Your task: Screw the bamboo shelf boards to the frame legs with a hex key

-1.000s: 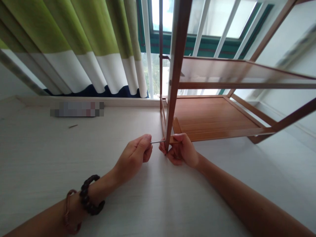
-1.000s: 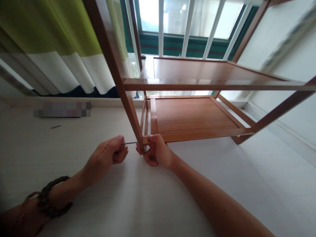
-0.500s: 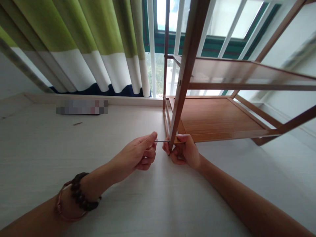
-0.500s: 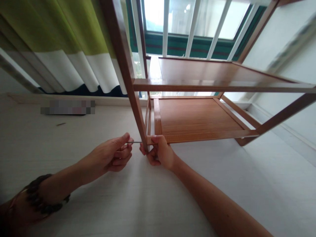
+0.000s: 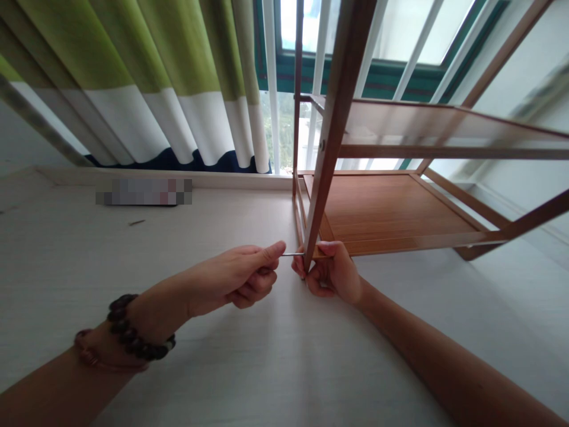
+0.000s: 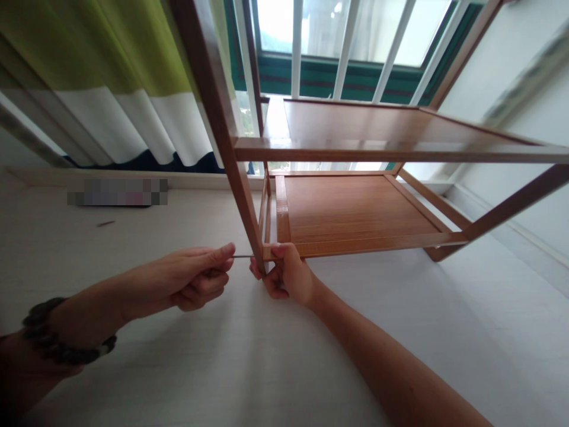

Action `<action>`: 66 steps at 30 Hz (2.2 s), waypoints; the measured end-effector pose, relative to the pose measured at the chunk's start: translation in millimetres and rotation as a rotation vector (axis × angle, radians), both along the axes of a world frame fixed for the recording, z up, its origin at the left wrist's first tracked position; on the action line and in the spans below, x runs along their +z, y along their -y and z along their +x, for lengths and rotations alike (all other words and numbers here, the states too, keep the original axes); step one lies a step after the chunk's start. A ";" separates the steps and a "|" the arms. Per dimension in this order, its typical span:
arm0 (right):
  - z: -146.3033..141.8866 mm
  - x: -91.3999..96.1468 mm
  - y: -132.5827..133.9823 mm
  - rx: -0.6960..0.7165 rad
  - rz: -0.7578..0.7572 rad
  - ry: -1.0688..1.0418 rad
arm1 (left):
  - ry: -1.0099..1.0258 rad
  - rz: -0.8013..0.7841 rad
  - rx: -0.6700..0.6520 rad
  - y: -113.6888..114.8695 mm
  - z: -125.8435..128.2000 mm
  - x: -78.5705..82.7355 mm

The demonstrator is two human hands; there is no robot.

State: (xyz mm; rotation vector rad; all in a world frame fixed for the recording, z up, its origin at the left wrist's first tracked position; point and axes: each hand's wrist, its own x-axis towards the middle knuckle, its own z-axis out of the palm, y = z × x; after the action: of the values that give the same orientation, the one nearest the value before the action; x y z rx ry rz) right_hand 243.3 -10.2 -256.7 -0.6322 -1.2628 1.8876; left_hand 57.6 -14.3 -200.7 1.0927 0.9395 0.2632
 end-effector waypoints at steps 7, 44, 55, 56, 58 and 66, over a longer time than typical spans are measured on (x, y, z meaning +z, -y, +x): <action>-0.1 -0.2 -1.0 0.000 0.003 0.004 | -0.461 1.306 -0.052 -4.6 -2.7 -8.3; 0.4 -0.8 -4.7 0.024 -0.024 -0.015 | -0.211 0.160 0.096 2.9 8.3 -22.1; 0.5 -0.7 -3.6 0.019 -0.029 -0.019 | -0.275 0.732 -0.048 -7.6 3.0 -10.3; 0.8 -0.9 -3.7 0.021 -0.033 -0.020 | -0.349 0.937 -0.057 -9.0 1.5 -12.8; 1.6 -1.6 -3.9 0.020 -0.042 -0.022 | -0.455 1.288 -0.064 -9.8 -0.9 -18.2; 3.5 -2.9 -4.8 -0.011 -0.066 -0.030 | -0.273 0.958 0.045 11.5 8.6 -16.2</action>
State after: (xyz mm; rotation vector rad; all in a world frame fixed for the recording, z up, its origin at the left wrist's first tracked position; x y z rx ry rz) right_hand 246.8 -5.4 -259.5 -0.6412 -1.1799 1.9287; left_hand 66.1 -25.8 -216.9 2.0213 1.1048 0.6516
